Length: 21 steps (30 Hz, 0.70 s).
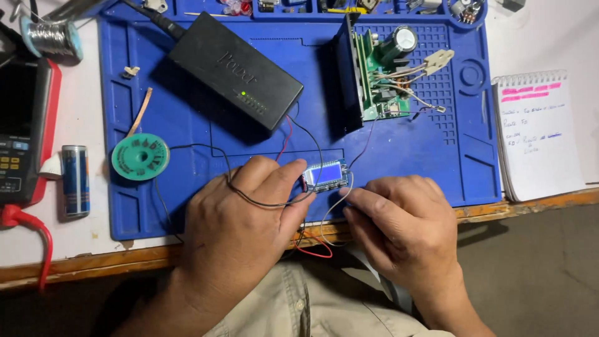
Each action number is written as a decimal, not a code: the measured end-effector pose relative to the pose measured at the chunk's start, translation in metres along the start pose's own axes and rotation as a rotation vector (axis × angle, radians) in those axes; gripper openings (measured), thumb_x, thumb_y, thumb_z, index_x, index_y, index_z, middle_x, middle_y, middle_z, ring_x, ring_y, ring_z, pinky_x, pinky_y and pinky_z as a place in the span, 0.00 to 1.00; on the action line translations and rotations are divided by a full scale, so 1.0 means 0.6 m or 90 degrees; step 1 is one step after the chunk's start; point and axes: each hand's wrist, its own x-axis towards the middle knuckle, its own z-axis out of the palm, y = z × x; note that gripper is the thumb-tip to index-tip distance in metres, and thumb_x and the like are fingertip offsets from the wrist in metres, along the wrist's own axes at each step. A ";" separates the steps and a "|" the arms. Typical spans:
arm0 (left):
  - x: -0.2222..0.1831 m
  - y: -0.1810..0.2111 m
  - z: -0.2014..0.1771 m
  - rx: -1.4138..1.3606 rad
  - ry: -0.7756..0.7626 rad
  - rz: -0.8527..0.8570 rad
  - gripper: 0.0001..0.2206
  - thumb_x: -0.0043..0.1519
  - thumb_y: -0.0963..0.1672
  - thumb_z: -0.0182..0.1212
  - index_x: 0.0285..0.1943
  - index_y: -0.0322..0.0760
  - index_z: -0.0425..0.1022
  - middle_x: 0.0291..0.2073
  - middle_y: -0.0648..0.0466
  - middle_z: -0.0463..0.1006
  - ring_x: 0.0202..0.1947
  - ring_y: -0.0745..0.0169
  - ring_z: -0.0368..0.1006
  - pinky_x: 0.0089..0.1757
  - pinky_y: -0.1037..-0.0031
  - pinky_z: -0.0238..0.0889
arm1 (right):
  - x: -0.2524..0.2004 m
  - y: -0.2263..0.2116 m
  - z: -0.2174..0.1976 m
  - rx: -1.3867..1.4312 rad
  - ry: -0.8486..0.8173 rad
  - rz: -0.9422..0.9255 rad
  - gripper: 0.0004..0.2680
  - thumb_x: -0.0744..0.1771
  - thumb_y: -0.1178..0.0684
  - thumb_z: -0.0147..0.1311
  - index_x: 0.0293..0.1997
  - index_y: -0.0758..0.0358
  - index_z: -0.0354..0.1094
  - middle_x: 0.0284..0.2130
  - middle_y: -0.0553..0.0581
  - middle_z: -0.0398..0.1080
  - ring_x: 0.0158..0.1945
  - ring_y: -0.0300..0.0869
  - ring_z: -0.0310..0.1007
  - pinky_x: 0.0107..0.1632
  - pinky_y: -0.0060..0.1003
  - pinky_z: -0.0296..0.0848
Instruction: Connecting a power supply adapter to a power strip and then attaching wire connectors to an electronic circuit board on a repair bench.
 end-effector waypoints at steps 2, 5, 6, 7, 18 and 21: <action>0.002 0.001 -0.002 -0.019 -0.006 -0.004 0.22 0.63 0.53 0.88 0.63 0.53 0.87 0.42 0.61 0.78 0.37 0.50 0.79 0.39 0.54 0.75 | 0.000 -0.002 0.001 -0.010 -0.007 0.011 0.08 0.75 0.54 0.65 0.61 0.55 0.82 0.44 0.54 0.79 0.41 0.49 0.75 0.46 0.50 0.67; 0.003 -0.001 -0.002 -0.031 -0.006 -0.002 0.20 0.64 0.51 0.85 0.63 0.52 0.87 0.42 0.60 0.78 0.36 0.50 0.79 0.39 0.53 0.74 | 0.001 -0.001 0.006 -0.020 0.004 0.010 0.08 0.75 0.55 0.65 0.61 0.56 0.84 0.42 0.54 0.79 0.39 0.49 0.75 0.46 0.50 0.68; 0.003 -0.001 -0.003 -0.033 -0.008 -0.002 0.20 0.64 0.51 0.85 0.63 0.52 0.87 0.42 0.60 0.78 0.36 0.50 0.79 0.39 0.53 0.74 | 0.002 -0.002 0.006 -0.020 0.002 0.012 0.08 0.75 0.55 0.65 0.61 0.56 0.84 0.42 0.54 0.79 0.39 0.49 0.75 0.46 0.50 0.68; 0.004 -0.001 -0.003 -0.036 -0.013 -0.005 0.19 0.64 0.50 0.85 0.63 0.52 0.87 0.42 0.60 0.78 0.35 0.49 0.79 0.38 0.52 0.73 | 0.003 -0.002 0.006 -0.022 0.007 0.012 0.07 0.75 0.55 0.65 0.60 0.56 0.84 0.42 0.53 0.79 0.39 0.49 0.74 0.45 0.50 0.67; 0.008 -0.003 -0.004 -0.049 -0.023 -0.005 0.18 0.64 0.49 0.83 0.63 0.52 0.87 0.42 0.59 0.78 0.34 0.49 0.78 0.37 0.53 0.73 | -0.001 -0.001 0.006 -0.022 0.009 0.005 0.05 0.75 0.55 0.65 0.56 0.56 0.85 0.40 0.53 0.77 0.36 0.48 0.71 0.44 0.49 0.65; 0.008 -0.004 -0.005 -0.055 -0.027 -0.006 0.19 0.64 0.49 0.84 0.63 0.52 0.86 0.42 0.59 0.79 0.35 0.49 0.79 0.38 0.53 0.74 | -0.002 -0.002 0.004 -0.019 -0.001 -0.004 0.06 0.75 0.53 0.65 0.58 0.54 0.85 0.42 0.54 0.78 0.38 0.49 0.73 0.45 0.49 0.66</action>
